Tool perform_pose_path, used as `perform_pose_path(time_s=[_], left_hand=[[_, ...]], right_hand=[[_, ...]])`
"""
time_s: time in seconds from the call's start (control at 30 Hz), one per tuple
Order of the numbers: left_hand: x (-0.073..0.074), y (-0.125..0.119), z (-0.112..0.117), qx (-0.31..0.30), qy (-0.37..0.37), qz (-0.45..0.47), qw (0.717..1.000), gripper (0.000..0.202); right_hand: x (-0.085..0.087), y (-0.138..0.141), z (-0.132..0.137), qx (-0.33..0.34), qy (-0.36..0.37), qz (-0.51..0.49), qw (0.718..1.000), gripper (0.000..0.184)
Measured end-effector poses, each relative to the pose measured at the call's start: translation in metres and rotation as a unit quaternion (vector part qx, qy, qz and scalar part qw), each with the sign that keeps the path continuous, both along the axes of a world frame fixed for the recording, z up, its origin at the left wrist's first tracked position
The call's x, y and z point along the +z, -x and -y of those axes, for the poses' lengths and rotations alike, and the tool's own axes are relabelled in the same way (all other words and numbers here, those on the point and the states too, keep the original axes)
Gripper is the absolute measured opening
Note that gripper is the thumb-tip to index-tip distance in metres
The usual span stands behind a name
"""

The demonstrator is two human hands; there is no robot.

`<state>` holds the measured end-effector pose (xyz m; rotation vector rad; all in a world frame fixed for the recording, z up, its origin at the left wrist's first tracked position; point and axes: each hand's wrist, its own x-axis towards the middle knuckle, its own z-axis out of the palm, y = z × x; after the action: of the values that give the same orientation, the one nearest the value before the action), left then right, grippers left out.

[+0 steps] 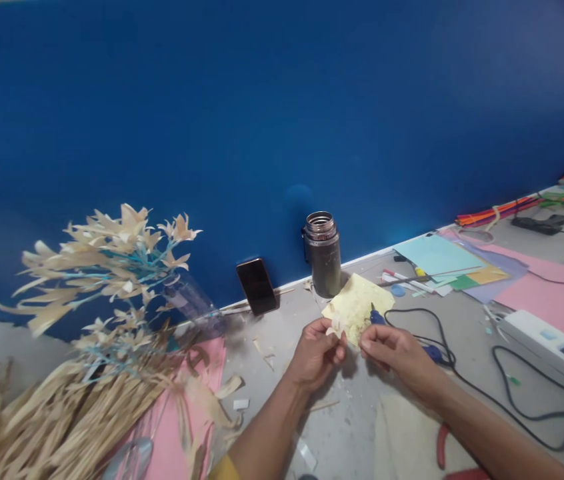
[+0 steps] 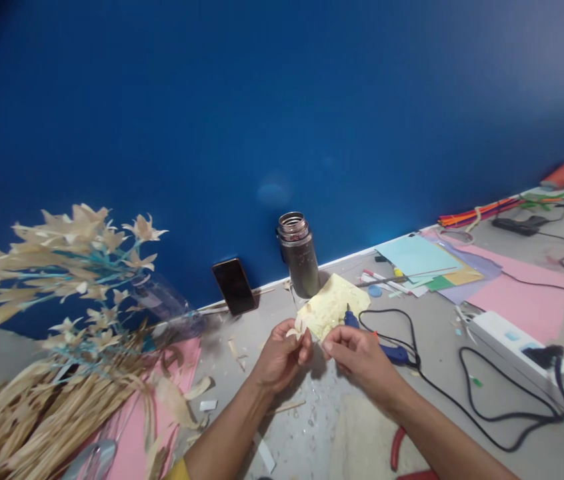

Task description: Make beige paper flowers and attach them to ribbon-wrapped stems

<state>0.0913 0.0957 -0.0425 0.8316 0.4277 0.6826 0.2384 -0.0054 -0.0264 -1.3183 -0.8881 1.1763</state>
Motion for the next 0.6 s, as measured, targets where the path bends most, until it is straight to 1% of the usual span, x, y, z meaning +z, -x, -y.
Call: perform_pose_path(time_s=[0.2, 0.33, 0.47, 0.6], left_hand=[[0.0, 0.0, 0.001, -0.043, -0.017, -0.007, 0.999, 0.046], [-0.002, -0.001, 0.002, -0.059, -0.018, -0.034, 0.998, 0.043], [-0.004, -0.002, 0.004, -0.063, -0.022, -0.059, 0.996, 0.04], [-0.007, -0.004, 0.006, -0.063, -0.023, -0.07, 0.995, 0.037]], right_hand=[[0.001, 0.0, 0.001, -0.011, -0.012, 0.004, 1.0, 0.035], [0.004, -0.002, 0.001, -0.022, -0.035, -0.004, 0.999, 0.039], [0.01, -0.001, 0.001, -0.015, -0.052, -0.004, 0.999, 0.045], [0.016, 0.002, 0.003, -0.03, -0.039, 0.014, 0.999, 0.045]])
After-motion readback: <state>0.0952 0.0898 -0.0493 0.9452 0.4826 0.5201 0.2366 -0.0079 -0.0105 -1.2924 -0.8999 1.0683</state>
